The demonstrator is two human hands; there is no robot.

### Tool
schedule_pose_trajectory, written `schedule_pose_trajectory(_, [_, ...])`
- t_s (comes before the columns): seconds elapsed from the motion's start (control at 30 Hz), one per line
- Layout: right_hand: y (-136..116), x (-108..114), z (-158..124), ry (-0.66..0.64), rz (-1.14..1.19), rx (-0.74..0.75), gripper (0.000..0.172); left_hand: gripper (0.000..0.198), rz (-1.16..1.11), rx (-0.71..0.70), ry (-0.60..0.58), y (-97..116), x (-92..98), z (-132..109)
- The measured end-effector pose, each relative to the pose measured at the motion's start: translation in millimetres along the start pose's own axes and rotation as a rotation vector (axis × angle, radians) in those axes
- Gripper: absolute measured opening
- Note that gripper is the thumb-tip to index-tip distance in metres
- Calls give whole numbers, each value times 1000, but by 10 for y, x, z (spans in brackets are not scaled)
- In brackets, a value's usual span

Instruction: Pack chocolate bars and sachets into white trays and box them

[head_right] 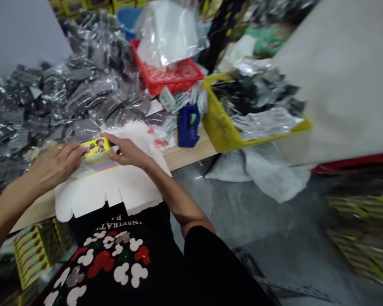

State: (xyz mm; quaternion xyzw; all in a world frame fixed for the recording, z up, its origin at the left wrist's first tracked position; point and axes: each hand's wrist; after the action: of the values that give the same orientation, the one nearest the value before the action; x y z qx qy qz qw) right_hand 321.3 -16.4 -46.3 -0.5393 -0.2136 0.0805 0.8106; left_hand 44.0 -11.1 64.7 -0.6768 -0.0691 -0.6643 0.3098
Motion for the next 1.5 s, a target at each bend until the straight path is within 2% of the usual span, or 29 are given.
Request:
schedule_pose_trajectory(0.2, [31,27,13,-24,-20,1,84,37,30,-7,220,-49,-221,-28])
schedule_pose_trajectory(0.3, [4,39,-95,-23,-65,23,85,35,6,82,226,74,-252,-31])
schedule_pose_trajectory(0.47, [-73,0,-391,34,-180,114,86,39,-74,254,125,530,-49,-157])
schedule_pose_trajectory(0.57, [-87,41,-492,53,-264,135,92,42,-97,452,188,670,-39,-428])
schedule_pose_trajectory(0.63, [-159,105,-539,55,-333,134,95,36,-95,691,315,666,-82,-749])
schedule_pose_trajectory(0.7, [-313,178,-582,84,-406,133,94,34,-94,1007,388,592,-133,-1119])
schedule_pose_trajectory(0.73, [-417,204,-596,115,-439,117,88,33,-101,1165,352,531,-158,-1290])
schedule_pose_trajectory(0.77, [-532,217,-600,152,-473,99,81,32,-117,1301,253,459,-181,-1435])
schedule_pose_trajectory(0.83, [-776,184,-575,220,-525,87,72,30,-164,1461,-84,302,-227,-1617])
schedule_pose_trajectory(0.9, [-1001,76,-508,267,-534,135,69,31,-202,1487,-421,167,-278,-1655])
schedule_pose_trajectory(0.97, [-1174,-73,-426,273,-509,209,68,36,-214,1479,-591,79,-334,-1606])
schedule_pose_trajectory(1.1, [-1323,-299,-316,201,-499,246,66,38,-235,1465,-635,20,-412,-1538])
schedule_pose_trajectory(1.23, [-1300,-356,-284,148,-490,326,65,37,-263,1434,-639,-8,-400,-1634])
schedule_pose_trajectory(1.33, [-1271,-397,-260,92,-482,333,61,36,-256,1426,-623,-40,-378,-1705])
schedule_pose_trajectory(1.43, [-1275,-471,-240,59,-469,346,57,35,-241,1417,-616,-51,-317,-1752])
schedule_pose_trajectory(1.5, [-1307,-534,-251,66,-464,360,55,34,-226,1427,-608,-5,-191,-1785])
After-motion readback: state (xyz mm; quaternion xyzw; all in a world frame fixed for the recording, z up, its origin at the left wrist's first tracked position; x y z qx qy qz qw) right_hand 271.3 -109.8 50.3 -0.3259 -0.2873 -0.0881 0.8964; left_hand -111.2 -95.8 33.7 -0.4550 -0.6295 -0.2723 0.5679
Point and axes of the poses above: each hand's wrist, its own z-axis towards the middle knuckle, its own x-axis out of the back of the hand, y = z × x, and after that the axes turned 7 degrees about z, right-handed
